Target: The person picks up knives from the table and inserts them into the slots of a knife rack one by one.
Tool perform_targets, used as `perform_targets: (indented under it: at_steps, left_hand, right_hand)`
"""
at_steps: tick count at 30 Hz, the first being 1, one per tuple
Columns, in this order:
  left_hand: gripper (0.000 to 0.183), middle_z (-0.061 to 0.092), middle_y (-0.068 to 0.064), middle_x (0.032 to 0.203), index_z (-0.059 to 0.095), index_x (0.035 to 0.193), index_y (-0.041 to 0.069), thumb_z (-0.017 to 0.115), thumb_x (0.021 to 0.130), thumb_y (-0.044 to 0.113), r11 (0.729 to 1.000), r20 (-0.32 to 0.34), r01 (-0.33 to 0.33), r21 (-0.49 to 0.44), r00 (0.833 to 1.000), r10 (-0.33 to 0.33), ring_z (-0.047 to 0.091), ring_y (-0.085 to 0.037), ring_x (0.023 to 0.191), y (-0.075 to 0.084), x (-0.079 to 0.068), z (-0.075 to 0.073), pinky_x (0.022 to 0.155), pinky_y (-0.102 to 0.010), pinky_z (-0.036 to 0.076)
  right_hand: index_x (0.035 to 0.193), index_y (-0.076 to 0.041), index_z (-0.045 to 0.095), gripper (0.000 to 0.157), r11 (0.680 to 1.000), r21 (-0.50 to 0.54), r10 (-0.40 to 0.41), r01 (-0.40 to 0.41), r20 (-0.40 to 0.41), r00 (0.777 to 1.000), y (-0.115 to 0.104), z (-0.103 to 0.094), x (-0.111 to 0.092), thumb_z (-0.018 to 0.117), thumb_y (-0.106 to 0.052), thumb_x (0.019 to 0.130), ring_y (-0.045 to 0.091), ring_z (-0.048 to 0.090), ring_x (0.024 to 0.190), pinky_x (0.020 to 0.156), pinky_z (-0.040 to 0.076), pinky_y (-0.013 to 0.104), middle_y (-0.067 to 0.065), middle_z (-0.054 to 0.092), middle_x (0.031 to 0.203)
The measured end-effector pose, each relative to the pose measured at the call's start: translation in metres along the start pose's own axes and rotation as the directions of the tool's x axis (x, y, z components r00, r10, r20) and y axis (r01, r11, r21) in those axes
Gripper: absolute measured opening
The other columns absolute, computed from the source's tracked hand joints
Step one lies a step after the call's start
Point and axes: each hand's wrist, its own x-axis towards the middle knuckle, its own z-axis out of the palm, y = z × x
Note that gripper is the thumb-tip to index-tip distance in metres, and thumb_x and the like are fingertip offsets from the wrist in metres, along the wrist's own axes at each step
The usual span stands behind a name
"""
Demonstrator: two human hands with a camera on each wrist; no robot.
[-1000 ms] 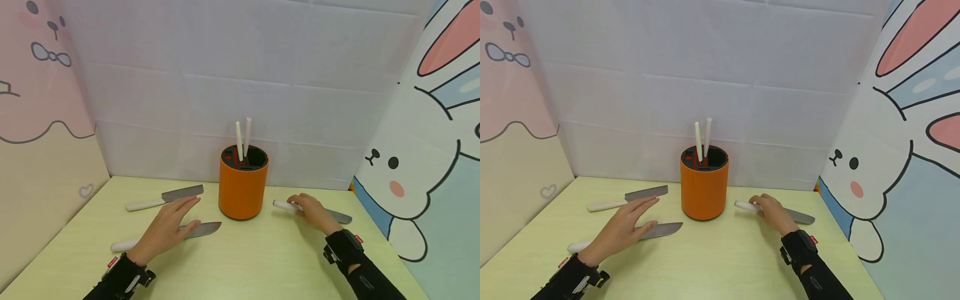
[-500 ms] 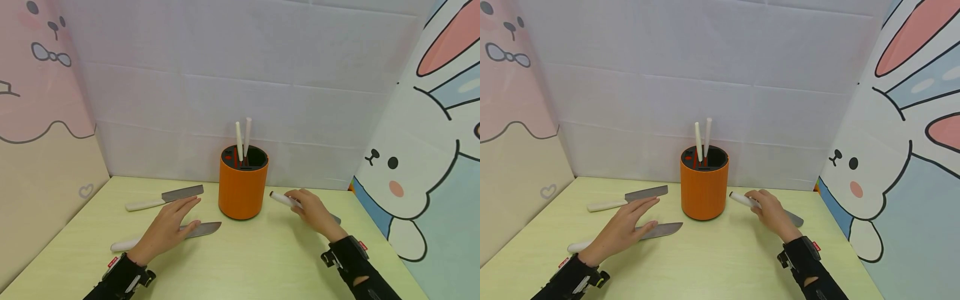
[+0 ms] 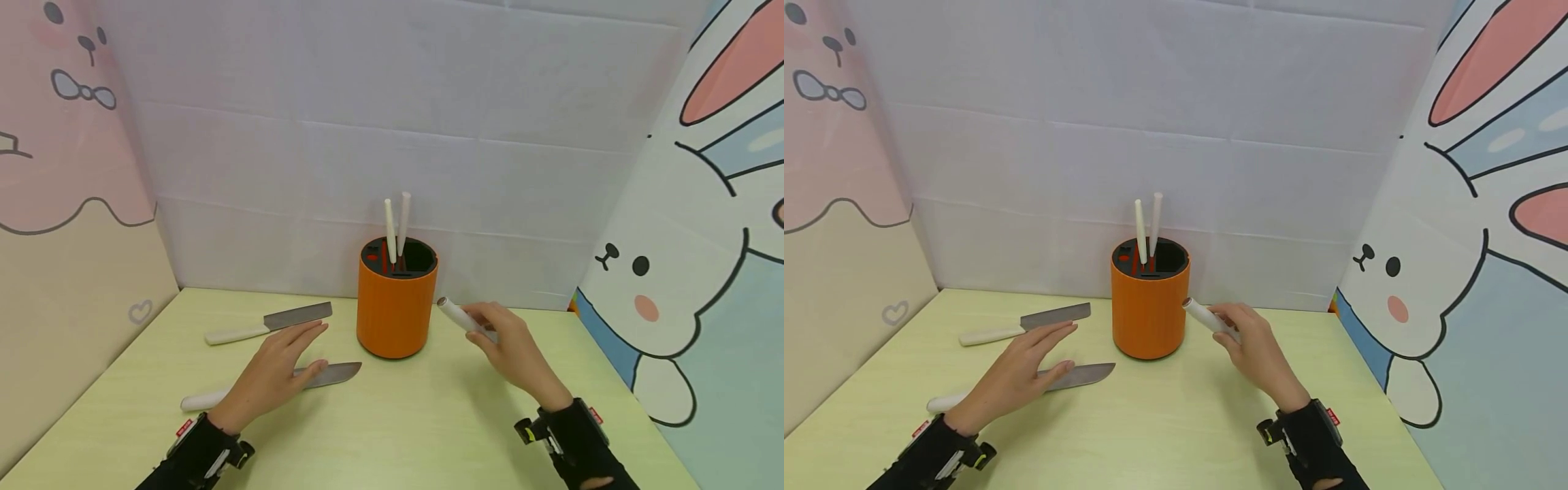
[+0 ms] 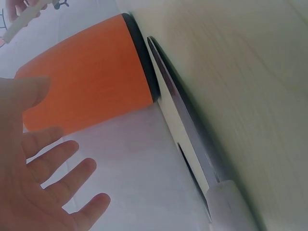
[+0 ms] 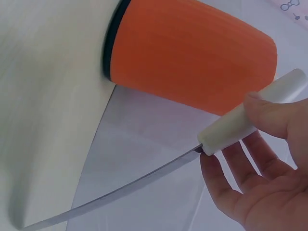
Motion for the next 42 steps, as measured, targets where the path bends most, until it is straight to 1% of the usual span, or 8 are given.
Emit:
perform_targets:
  at_steps: [5,13,17,22,26,33,37,42]
  left_hand:
    - [0.063,0.048,-0.01,0.138,0.047,0.14,0.011,0.069,0.087,0.038,1.0,-0.003,-0.005,0.001,1.0,0.005,0.045,-0.029,0.123,0.0,0.0,0.001,0.097,-0.054,0.039]
    - [0.063,0.048,-0.009,0.139,0.046,0.14,0.012,0.069,0.088,0.038,1.0,-0.004,0.0,-0.003,1.0,0.0,0.045,-0.028,0.124,0.0,0.0,0.001,0.097,-0.054,0.039]
    - [0.063,0.047,-0.009,0.139,0.046,0.14,0.012,0.069,0.088,0.038,1.0,-0.003,-0.001,-0.001,1.0,0.001,0.045,-0.028,0.124,-0.001,-0.001,0.002,0.097,-0.055,0.039]
    - [0.064,0.047,-0.009,0.139,0.046,0.14,0.012,0.07,0.087,0.038,1.0,-0.005,-0.005,-0.001,1.0,0.005,0.045,-0.028,0.123,-0.001,-0.001,0.003,0.097,-0.055,0.039]
    - [0.063,0.048,-0.01,0.139,0.047,0.14,0.011,0.069,0.087,0.038,1.0,-0.007,-0.006,-0.001,1.0,0.006,0.045,-0.028,0.123,0.0,0.0,0.002,0.097,-0.056,0.039]
    - [0.063,0.048,-0.01,0.139,0.047,0.14,0.012,0.069,0.088,0.038,1.0,-0.003,0.001,-0.001,1.0,-0.001,0.045,-0.029,0.123,0.001,0.0,0.001,0.097,-0.056,0.039]
    - [0.062,0.048,-0.01,0.138,0.047,0.139,0.012,0.069,0.088,0.037,1.0,-0.007,-0.001,0.0,1.0,0.001,0.045,-0.028,0.123,0.001,0.0,0.001,0.096,-0.056,0.039]
    - [0.062,0.049,-0.01,0.137,0.048,0.139,0.01,0.071,0.087,0.034,1.0,-0.019,-0.021,-0.007,1.0,0.02,0.045,-0.029,0.123,0.0,0.001,0.003,0.095,-0.056,0.04]
  right_hand:
    - [0.122,-0.015,0.058,0.045,0.996,0.072,0.046,-0.043,-0.037,0.998,-0.017,-0.002,0.002,0.073,0.0,0.082,0.013,0.06,0.094,0.078,0.056,0.035,-0.002,0.059,0.11]
    - [0.122,-0.017,0.057,0.046,0.981,0.175,0.105,-0.087,-0.099,0.989,-0.04,-0.001,0.006,0.073,-0.002,0.082,0.013,0.06,0.096,0.081,0.055,0.039,-0.002,0.059,0.112]
    - [0.119,-0.009,0.057,0.044,0.976,0.197,0.117,-0.089,-0.133,0.984,-0.061,-0.007,0.012,0.073,0.005,0.08,0.019,0.061,0.093,0.079,0.055,0.041,0.004,0.061,0.109]
    - [0.117,0.001,0.056,0.04,0.974,0.211,0.12,-0.087,-0.146,0.982,-0.089,-0.017,0.018,0.07,0.009,0.081,0.025,0.062,0.092,0.078,0.055,0.043,0.012,0.061,0.106]
    - [0.118,0.001,0.054,0.04,0.96,0.259,0.151,-0.106,-0.162,0.975,-0.095,-0.017,0.02,0.069,0.008,0.082,0.024,0.062,0.093,0.079,0.055,0.04,0.012,0.06,0.107]
    - [0.12,0.001,0.051,0.041,0.92,0.374,0.195,-0.117,-0.179,0.964,-0.108,-0.015,0.025,0.068,0.008,0.083,0.024,0.062,0.093,0.082,0.054,0.036,0.013,0.059,0.107]
    - [0.121,0.002,0.051,0.042,0.912,0.392,0.208,-0.122,-0.185,0.961,-0.115,-0.013,0.027,0.068,0.008,0.083,0.024,0.063,0.093,0.082,0.054,0.033,0.013,0.059,0.107]
    - [0.12,0.002,0.05,0.042,0.903,0.407,0.238,-0.138,-0.206,0.949,-0.123,-0.011,0.032,0.069,0.007,0.083,0.022,0.062,0.093,0.081,0.054,0.033,0.014,0.059,0.107]
